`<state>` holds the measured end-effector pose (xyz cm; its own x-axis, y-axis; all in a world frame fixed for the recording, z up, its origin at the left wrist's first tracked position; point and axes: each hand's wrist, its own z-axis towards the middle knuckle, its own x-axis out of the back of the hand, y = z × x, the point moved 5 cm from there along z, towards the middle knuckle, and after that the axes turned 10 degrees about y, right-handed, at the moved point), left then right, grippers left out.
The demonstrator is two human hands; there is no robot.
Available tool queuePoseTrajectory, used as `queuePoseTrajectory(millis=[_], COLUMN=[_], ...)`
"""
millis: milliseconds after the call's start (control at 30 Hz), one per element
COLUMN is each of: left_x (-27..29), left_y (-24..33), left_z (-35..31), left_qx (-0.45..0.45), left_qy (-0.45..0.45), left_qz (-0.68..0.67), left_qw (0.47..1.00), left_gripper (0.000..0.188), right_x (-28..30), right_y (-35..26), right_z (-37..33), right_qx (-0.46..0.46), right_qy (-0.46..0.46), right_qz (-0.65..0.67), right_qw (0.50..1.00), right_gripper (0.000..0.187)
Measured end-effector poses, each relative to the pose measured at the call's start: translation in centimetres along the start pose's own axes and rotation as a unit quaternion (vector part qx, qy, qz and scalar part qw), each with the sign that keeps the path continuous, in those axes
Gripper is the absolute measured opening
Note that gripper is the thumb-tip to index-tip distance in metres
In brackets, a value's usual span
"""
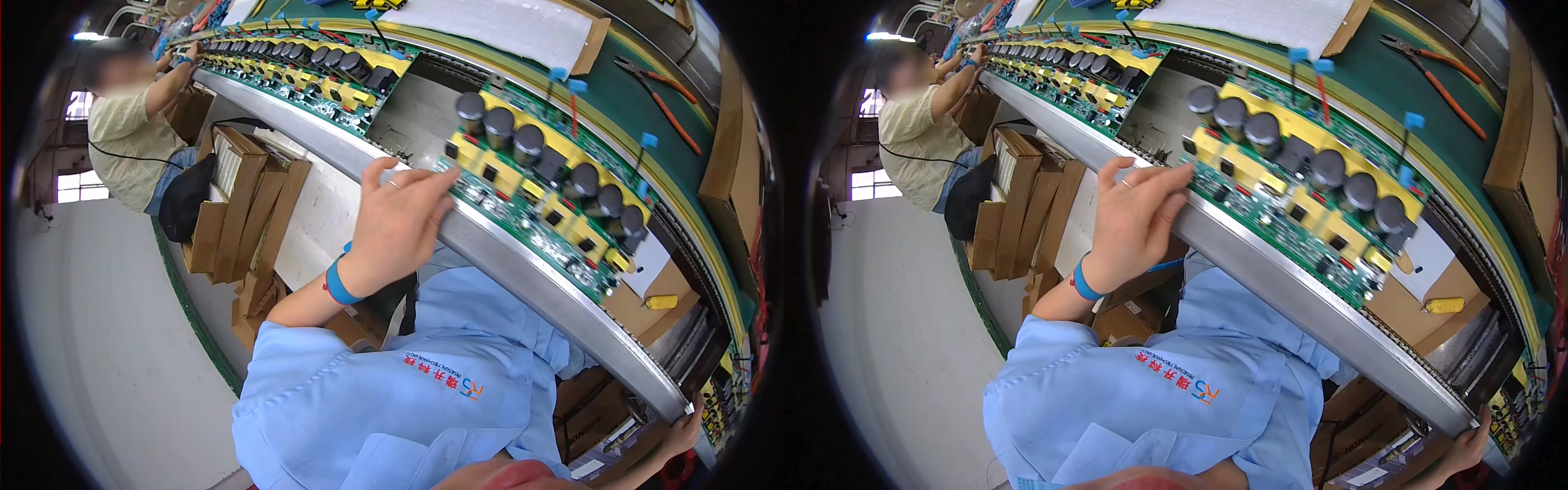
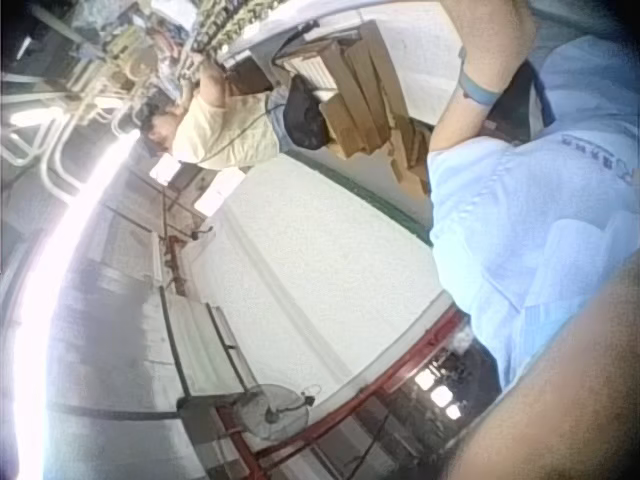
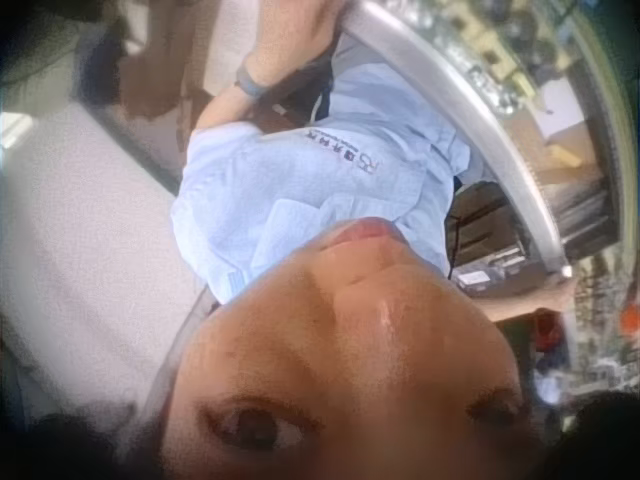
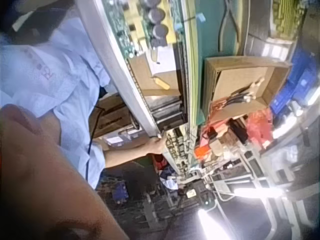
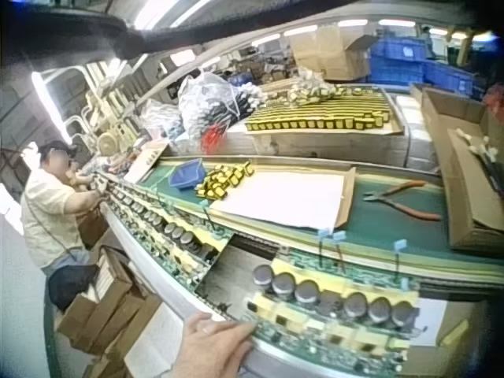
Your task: Connecting wires and checking components on PCB boards on an assembly line.
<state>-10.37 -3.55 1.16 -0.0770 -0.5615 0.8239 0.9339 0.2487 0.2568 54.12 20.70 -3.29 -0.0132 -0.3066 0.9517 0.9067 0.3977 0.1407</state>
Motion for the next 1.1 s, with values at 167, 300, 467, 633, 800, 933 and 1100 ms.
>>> queuePoseTrajectory(millis=[167, 300, 467, 633, 800, 933, 1100], left_x=[-1.1, 0.6, 0.6, -7.0, -7.1, -7.5, -4.0], left_y=[2.9, -0.7, -16.8, -27.7, -23.7, -22.8, -23.4], left_z=[1.4, 6.1, 19.8, 24.0, 23.2, 23.8, 24.5], left_qx=[-0.083, -0.181, 0.01, 0.069, 0.048, -0.005, 0.035], left_qy=[-0.039, -0.031, 0.017, -0.05, -0.083, -0.104, -0.021], left_qz=[-0.095, 0.028, 0.206, 0.183, 0.145, 0.064, 0.046], left_qw=[0.991, 0.983, 0.978, 0.979, 0.985, 0.992, 0.998], left_gripper=[0.036, 0.015, 0.025, 0.034, 0.027, 0.029, 0.031], right_x=[0.2, 2.9, 6.9, 7.1, 1.4, -4.9, -6.2], right_y=[4.9, -2.4, -11.4, -17.2, -15.9, -12.4, -14.2], right_z=[-1.2, 5.4, 17.3, 26.7, 35.8, 39.3, 41.1], right_qx=[-0.08, -0.06, 0.089, 0.131, 0.093, 0.054, 0.034], right_qy=[-0.022, -0.005, 0.197, 0.229, 0.166, 0.197, 0.075], right_qz=[-0.055, -0.066, 0.039, 0.076, 0.028, -0.019, -0.186], right_qw=[0.995, 0.996, 0.976, 0.962, 0.981, 0.979, 0.979], right_gripper=[0.05, 0.044, 0.038, 0.029, 0.025, 0.032, 0.034])
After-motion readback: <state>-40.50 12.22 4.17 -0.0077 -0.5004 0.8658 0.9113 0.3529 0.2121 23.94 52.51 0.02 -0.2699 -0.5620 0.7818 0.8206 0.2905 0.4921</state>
